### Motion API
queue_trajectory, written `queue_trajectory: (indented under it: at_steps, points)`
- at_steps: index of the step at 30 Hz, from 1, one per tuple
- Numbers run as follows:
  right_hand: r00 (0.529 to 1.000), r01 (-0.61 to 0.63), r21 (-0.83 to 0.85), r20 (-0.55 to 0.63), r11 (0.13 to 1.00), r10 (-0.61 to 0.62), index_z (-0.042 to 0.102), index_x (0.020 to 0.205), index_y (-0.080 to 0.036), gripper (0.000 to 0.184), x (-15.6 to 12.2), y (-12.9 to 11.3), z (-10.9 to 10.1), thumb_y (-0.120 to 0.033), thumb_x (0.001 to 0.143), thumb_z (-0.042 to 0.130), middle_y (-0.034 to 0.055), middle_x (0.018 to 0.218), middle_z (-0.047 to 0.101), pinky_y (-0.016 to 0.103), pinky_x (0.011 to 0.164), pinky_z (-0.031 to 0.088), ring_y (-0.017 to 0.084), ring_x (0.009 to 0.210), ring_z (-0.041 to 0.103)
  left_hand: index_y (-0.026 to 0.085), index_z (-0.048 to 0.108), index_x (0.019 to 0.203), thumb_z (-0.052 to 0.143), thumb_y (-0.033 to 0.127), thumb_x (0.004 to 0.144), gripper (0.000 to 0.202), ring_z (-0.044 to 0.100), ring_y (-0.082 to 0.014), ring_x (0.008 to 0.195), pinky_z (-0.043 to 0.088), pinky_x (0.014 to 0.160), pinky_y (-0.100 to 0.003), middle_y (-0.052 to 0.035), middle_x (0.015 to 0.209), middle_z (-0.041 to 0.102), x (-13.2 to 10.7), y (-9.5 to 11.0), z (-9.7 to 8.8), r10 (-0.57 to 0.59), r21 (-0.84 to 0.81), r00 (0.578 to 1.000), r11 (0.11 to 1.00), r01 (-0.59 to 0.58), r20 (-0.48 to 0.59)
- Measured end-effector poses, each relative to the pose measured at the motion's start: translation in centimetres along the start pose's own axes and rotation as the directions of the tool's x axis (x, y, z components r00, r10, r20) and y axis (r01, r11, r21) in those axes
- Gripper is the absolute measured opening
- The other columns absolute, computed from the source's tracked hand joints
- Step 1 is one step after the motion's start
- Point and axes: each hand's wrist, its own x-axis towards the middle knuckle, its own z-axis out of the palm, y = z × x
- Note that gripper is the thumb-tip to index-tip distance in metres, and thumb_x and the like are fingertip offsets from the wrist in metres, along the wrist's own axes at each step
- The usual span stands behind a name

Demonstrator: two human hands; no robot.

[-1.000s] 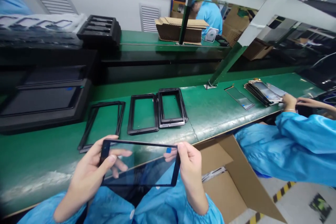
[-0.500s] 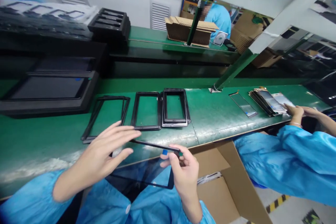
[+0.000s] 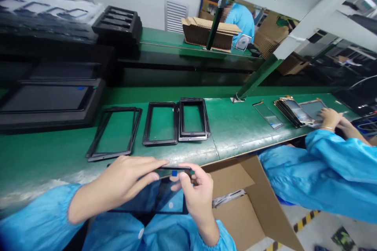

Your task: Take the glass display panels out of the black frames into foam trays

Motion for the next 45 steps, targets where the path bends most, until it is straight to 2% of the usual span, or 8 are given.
queue_trajectory:
  at_steps: [9, 14, 19, 29, 34, 37, 42, 45]
  points:
    - [0.956, -0.016, 0.105, 0.292, 0.994, -0.016, 0.079, 0.129, -0.026, 0.041, 1.0, -0.8, 0.4, -0.047, 0.093, 0.081, 0.0028, 0.080, 0.086, 0.033, 0.077, 0.068, 0.024, 0.074, 0.084, 0.033, 0.074, 0.139, 0.055, 0.036, 0.107, 0.038, 0.082, -0.0271, 0.095, 0.060, 0.087, -0.034, -0.0049, 0.114, 0.085, 0.2, 0.2, 0.4, -0.148, -0.359, 0.987, 0.919, 0.161, 0.064]
    - [0.976, -0.140, 0.286, 0.202, 0.948, 0.084, 0.083, 0.122, -0.024, 0.045, 1.7, -0.1, 0.1, -0.058, 0.095, 0.074, 0.0117, 0.109, 0.086, 0.036, 0.078, 0.069, 0.028, 0.087, 0.085, 0.022, 0.069, 0.145, 0.056, 0.049, 0.106, 0.049, 0.083, -0.0258, 0.082, 0.065, 0.068, -0.031, -0.0120, 0.108, 0.085, -1.2, 0.4, 1.7, -0.475, -0.774, 0.860, 0.467, 0.428, 0.188]
    - [0.989, -0.137, 0.318, 0.091, 0.938, 0.114, 0.087, 0.095, -0.016, 0.048, 2.3, 0.7, 0.2, -0.063, 0.091, 0.076, 0.0126, 0.076, 0.084, 0.035, 0.061, 0.067, 0.029, 0.063, 0.082, 0.017, 0.068, 0.143, 0.068, 0.056, 0.099, 0.058, 0.084, -0.0305, 0.090, 0.068, 0.069, -0.034, -0.0193, 0.117, 0.083, -2.5, 0.6, 2.7, -0.589, -0.886, 0.779, 0.218, 0.410, 0.215]
    - [0.999, 0.025, 0.130, 0.031, 0.991, -0.029, 0.080, 0.084, -0.020, 0.045, 1.7, -1.3, 0.3, -0.062, 0.096, 0.068, 0.0077, 0.069, 0.082, 0.032, 0.057, 0.064, 0.025, 0.055, 0.078, 0.018, 0.074, 0.135, 0.070, 0.055, 0.098, 0.053, 0.084, -0.0338, 0.088, 0.071, 0.070, -0.040, -0.0192, 0.119, 0.082, -3.2, 0.3, 2.6, -0.580, -0.893, 0.779, 0.187, 0.410, 0.237]
    - [0.983, 0.096, -0.026, 0.158, 0.995, -0.090, 0.082, 0.083, -0.022, 0.037, 1.8, -1.6, 1.3, -0.048, 0.102, 0.063, 0.0044, 0.072, 0.084, 0.030, 0.063, 0.064, 0.022, 0.062, 0.080, 0.035, 0.063, 0.153, 0.076, 0.041, 0.095, 0.060, 0.076, -0.0318, 0.120, 0.062, 0.101, -0.040, -0.0098, 0.144, 0.073, -2.5, 0.4, 1.0, -0.514, -0.705, 0.857, 0.596, 0.383, 0.031]
    - [0.963, 0.120, -0.067, 0.250, 0.990, -0.100, 0.084, 0.080, -0.026, 0.020, 1.9, -1.7, 2.2, -0.037, 0.093, 0.075, 0.0003, 0.071, 0.083, 0.029, 0.065, 0.063, 0.021, 0.063, 0.079, 0.039, 0.059, 0.155, 0.078, 0.035, 0.091, 0.067, 0.081, -0.0280, 0.098, 0.064, 0.089, -0.035, -0.0047, 0.120, 0.083, -1.8, 0.7, 0.3, -0.363, -0.534, 0.924, 0.760, 0.370, 0.124]
    - [0.979, 0.181, -0.066, -0.084, 0.981, -0.186, 0.086, 0.109, -0.028, 0.028, 2.6, -0.5, -0.6, -0.041, 0.103, 0.062, 0.0065, 0.118, 0.084, 0.038, 0.102, 0.060, 0.026, 0.112, 0.078, 0.023, 0.067, 0.137, 0.067, 0.045, 0.099, 0.044, 0.081, -0.0253, 0.078, 0.061, 0.059, -0.027, -0.0121, 0.107, 0.084, -1.8, 0.3, 0.3, -0.550, -0.773, 0.819, 0.443, 0.454, 0.165]
    - [0.997, 0.061, 0.054, -0.050, 0.997, -0.058, 0.083, 0.116, -0.023, 0.039, 2.8, 0.9, -2.9, -0.053, 0.103, 0.061, 0.0134, 0.117, 0.084, 0.041, 0.094, 0.063, 0.031, 0.103, 0.081, 0.020, 0.063, 0.132, 0.072, 0.050, 0.096, 0.048, 0.081, -0.0252, 0.075, 0.061, 0.056, -0.028, -0.0150, 0.109, 0.083, -2.5, -0.6, 0.6, -0.647, -0.859, 0.758, 0.344, 0.379, 0.076]
